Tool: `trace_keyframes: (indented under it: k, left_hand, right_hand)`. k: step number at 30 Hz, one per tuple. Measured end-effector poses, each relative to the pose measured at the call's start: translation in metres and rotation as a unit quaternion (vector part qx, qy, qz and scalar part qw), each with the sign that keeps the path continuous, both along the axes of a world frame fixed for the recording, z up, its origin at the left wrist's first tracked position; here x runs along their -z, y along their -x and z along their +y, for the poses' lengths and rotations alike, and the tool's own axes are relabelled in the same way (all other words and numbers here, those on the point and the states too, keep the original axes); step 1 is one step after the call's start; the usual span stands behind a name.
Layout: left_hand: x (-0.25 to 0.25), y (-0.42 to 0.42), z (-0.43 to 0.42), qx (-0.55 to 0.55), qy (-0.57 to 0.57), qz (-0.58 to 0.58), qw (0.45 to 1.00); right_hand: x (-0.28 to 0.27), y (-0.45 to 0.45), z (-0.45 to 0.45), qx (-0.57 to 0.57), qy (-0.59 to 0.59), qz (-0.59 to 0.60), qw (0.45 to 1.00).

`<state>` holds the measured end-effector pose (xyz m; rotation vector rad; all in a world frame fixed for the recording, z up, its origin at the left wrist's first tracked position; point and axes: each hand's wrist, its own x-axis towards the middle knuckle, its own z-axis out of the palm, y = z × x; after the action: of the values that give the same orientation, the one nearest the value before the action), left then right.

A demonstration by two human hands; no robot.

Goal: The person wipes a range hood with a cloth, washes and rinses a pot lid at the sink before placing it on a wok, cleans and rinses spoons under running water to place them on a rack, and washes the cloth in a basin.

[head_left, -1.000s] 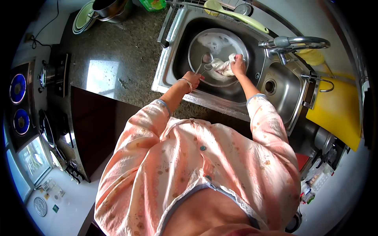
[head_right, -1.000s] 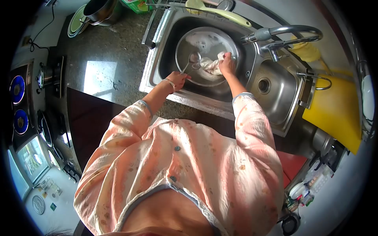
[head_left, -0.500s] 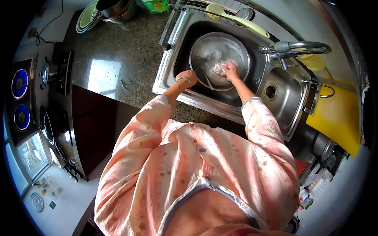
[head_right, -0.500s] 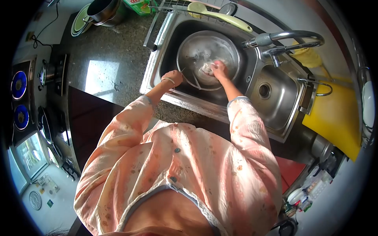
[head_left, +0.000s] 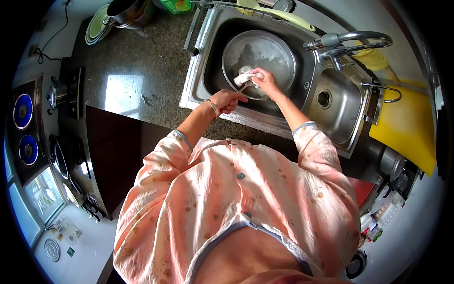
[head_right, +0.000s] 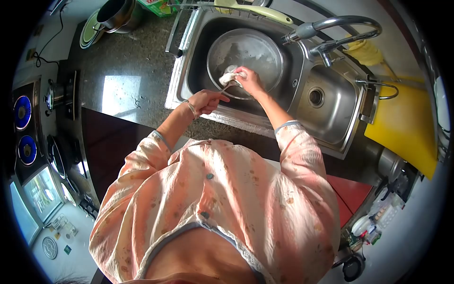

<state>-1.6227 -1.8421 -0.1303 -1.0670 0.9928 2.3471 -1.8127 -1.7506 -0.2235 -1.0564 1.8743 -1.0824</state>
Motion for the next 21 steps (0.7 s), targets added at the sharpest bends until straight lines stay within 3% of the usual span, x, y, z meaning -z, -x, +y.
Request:
trace_keyframes:
  k: [3, 5, 7, 9, 11, 12, 13, 15, 19, 21]
  left_hand:
    - [-0.007, 0.005, 0.008, -0.048, -0.081, -0.032, 0.995]
    - [-0.001, 0.006, 0.01, -0.068, -0.102, -0.031, 0.992]
    - [0.014, 0.007, 0.006, -0.145, -0.194, 0.058, 0.968]
    - [0.018, 0.008, 0.008, -0.137, -0.186, 0.057, 0.971]
    - [0.009, 0.013, 0.021, -0.153, -0.051, 0.036, 0.986]
    - [0.008, 0.014, 0.021, -0.156, -0.046, 0.031, 0.986]
    - [0.007, 0.014, 0.022, -0.156, -0.047, 0.031, 0.986]
    - [0.006, 0.013, 0.025, -0.185, -0.022, 0.002, 0.982]
    - [0.009, 0.022, 0.028, -0.226, -0.008, -0.03, 0.974]
    - [0.001, 0.033, 0.033, -0.231, 0.006, -0.039, 0.972]
  right_hand:
    - [-0.004, -0.01, 0.0, 0.036, 0.071, 0.098, 0.992]
    - [-0.006, -0.017, 0.001, 0.039, 0.062, 0.141, 0.987]
    - [-0.007, -0.023, 0.002, 0.08, 0.049, 0.201, 0.975]
    - [0.019, -0.018, 0.001, 0.112, -0.021, 0.2, 0.973]
    - [0.063, -0.004, -0.001, 0.269, -0.038, -0.017, 0.962]
    - [0.055, -0.004, -0.001, 0.337, -0.003, -0.213, 0.917]
    - [0.035, -0.008, -0.002, 0.403, 0.058, -0.387, 0.827]
    - [0.004, -0.002, 0.005, 0.333, 0.065, -0.489, 0.804]
    - [-0.01, -0.014, 0.012, 0.201, 0.056, -0.51, 0.834]
    - [0.007, -0.027, 0.011, 0.11, 0.003, -0.279, 0.954]
